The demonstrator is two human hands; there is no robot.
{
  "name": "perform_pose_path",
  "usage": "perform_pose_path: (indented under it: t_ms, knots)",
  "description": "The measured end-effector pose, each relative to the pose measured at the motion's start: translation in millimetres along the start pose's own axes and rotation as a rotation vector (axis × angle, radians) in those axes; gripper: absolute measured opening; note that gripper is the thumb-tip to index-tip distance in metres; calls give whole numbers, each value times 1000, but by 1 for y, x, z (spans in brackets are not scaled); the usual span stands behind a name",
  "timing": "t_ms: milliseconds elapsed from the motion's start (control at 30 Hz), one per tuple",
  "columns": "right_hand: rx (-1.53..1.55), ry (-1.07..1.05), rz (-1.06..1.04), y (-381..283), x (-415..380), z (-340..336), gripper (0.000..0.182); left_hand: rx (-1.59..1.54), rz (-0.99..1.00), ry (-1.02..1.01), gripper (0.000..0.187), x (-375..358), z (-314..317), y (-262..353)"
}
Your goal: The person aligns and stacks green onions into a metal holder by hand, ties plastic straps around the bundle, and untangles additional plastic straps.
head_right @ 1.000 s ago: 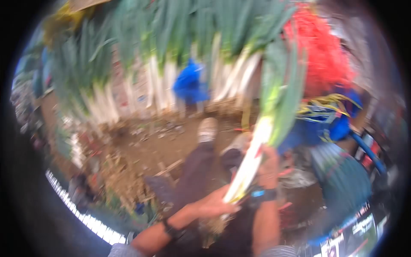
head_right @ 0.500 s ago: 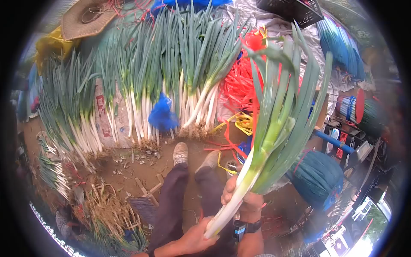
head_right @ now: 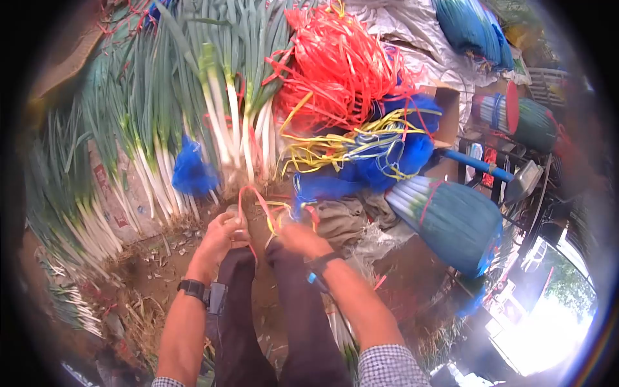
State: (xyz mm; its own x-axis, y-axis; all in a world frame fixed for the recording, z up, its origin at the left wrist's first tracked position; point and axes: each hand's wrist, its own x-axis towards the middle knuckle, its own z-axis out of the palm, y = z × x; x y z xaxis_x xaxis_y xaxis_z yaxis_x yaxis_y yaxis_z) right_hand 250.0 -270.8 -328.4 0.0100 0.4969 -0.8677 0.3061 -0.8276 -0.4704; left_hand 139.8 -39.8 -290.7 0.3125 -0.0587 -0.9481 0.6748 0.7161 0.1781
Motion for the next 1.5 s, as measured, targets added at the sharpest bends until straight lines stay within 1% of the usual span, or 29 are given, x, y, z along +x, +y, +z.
perform_pose_path:
  t_ms: [67, 167, 200, 267, 300, 333, 367, 433, 467, 533, 600, 733, 800, 833, 933, 967, 1000, 1033, 1067, 1100, 1133, 1167, 1233, 1267, 1300, 1333, 1367, 1433, 1500]
  knots:
    - [-158, 71, 55, 19, -32, -5, 41, -24, 2, -21, 44, 14, -9, -23]
    - [197, 377, 367, 47, -116, -20, 37, 87, -14, 47, 39, -9, 6, -25]
    - [273, 613, 319, 95, -139, 2, 34, 208, 19, 18, 38, -18, 6, -27]
    - [11, 600, 658, 130, -213, -2, 35, 373, 99, 1, 36, -35, 2, -32]
    - [-61, 697, 605, 168, -243, 12, 35, 529, 255, -8, 34, -37, -10, -43]
    - [-231, 583, 713, 153, -271, -10, 37, 684, 411, -17, 32, -36, -26, -50]
    - [-363, 507, 885, 150, -289, -26, 38, 629, 332, 25, 29, -47, -31, -43]
    - [-315, 907, 713, 149, -301, -48, 31, 524, 219, 135, 26, -71, -51, -37]
    - [-245, 1064, 607, 129, -295, -74, 31, 479, 193, 193, 26, -76, -67, -40]
    - [155, 1020, 484, 112, -260, -115, 35, 261, 113, 349, 27, -90, -99, -54]
    - [536, 814, 318, 97, -194, -158, 43, 177, 73, 550, 25, -104, -146, -101]
    - [12, 969, 3, 134, -34, -244, 59, 306, -47, 723, 23, -185, -173, -179]
    - [120, 946, -72, 105, 16, -325, 68, 184, -110, 808, 19, -225, -160, -232]
    - [195, 860, 8, 120, 51, -360, 76, 84, -170, 811, 16, -243, -136, -239]
    - [-327, 1242, -209, 141, 147, -424, 86, -109, -418, 751, 17, -284, -88, -289]
    - [-317, 1198, -121, 136, 165, -430, 86, -196, -420, 583, 58, -308, -73, -305]
    - [-314, 1153, -23, 135, 180, -428, 86, -33, -413, 565, 34, -305, -59, -305]
    - [-208, 989, -89, 154, 202, -423, 71, 131, -401, 534, 10, -292, -48, -300]
    - [-54, 880, -243, 146, 199, -398, 43, 155, -435, 510, 6, -287, -44, -299]
    - [-80, 797, -162, 148, 195, -372, 32, 179, -469, 486, 20, -282, -41, -298]
    - [-106, 725, -87, 151, 189, -348, 21, 117, -385, 475, 17, -273, -43, -295]
    - [-103, 755, -243, 144, 163, -318, 14, 192, -422, 520, 11, -258, -39, -261]
    - [-337, 741, -438, 148, 113, -270, 9, 191, -257, 586, 19, -223, -61, -241]
    - [-293, 836, -511, 135, 76, -245, 8, 398, -202, 591, 28, -198, -61, -202]
    - [-220, 864, -545, 116, 42, -232, 7, 337, -93, 588, 35, -170, -55, -163]
    - [-251, 737, -502, 119, 13, -217, 6, 404, -7, 515, 41, -143, -38, -115]
    - [-245, 788, -512, 102, -17, -208, 10, 470, 74, 441, 48, -116, -12, -67]
    - [-253, 686, -463, 79, -68, -193, 21, 43, 24, 333, 60, -64, 57, 2]
    - [-186, 667, -508, 68, -100, -166, 29, -145, -26, 158, 61, -9, 106, 29]
